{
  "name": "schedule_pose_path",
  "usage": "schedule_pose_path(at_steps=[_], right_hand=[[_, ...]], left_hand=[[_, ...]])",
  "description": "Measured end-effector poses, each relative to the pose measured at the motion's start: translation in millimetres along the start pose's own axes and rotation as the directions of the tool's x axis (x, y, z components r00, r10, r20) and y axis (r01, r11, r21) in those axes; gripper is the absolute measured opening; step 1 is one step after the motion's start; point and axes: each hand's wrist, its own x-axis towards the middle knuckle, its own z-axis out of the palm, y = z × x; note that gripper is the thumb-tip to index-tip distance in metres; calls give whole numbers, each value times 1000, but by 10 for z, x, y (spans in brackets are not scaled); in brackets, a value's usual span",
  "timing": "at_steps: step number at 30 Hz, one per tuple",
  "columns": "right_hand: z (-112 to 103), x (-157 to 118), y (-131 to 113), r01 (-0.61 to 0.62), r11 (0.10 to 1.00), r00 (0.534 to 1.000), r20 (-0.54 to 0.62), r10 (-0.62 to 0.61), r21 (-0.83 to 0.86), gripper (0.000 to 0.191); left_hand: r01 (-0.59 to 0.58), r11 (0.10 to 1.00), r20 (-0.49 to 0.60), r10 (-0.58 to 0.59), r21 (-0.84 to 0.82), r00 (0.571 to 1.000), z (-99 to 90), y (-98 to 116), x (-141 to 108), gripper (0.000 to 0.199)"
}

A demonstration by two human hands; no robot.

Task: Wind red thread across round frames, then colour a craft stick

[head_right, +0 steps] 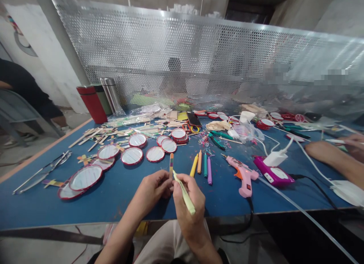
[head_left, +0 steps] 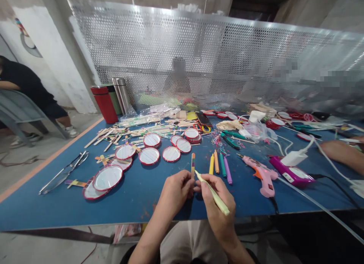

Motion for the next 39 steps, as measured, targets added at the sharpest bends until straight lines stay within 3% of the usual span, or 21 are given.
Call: schedule_pose_path(at_steps=[12, 19, 28, 34, 39], right_hand=[[-5, 31, -27, 67, 997, 996, 60, -65, -43, 15], [10, -7, 31, -34, 999, 999, -20, 34, -2, 16], [4, 12, -15, 56, 997, 998, 45, -54, -44, 15], [7, 0, 17, 0, 1000, 1000, 16, 0, -10, 15], [9, 23, -15, 64, 997, 997, 35, -62, -42, 14]], left_hand=[[-18, 1000, -23, 18, 17, 1000, 7, -12, 6, 17], [18, 1000, -9, -19, -17, 1000, 13, -17, 12, 17], [-11, 1000, -23, 11, 21, 1000, 1, -1, 7, 16], [0, 1000, -11, 0, 12, 1000, 3, -7, 12, 17], [-22, 1000, -32, 23, 19, 999, -1, 9, 6, 16]])
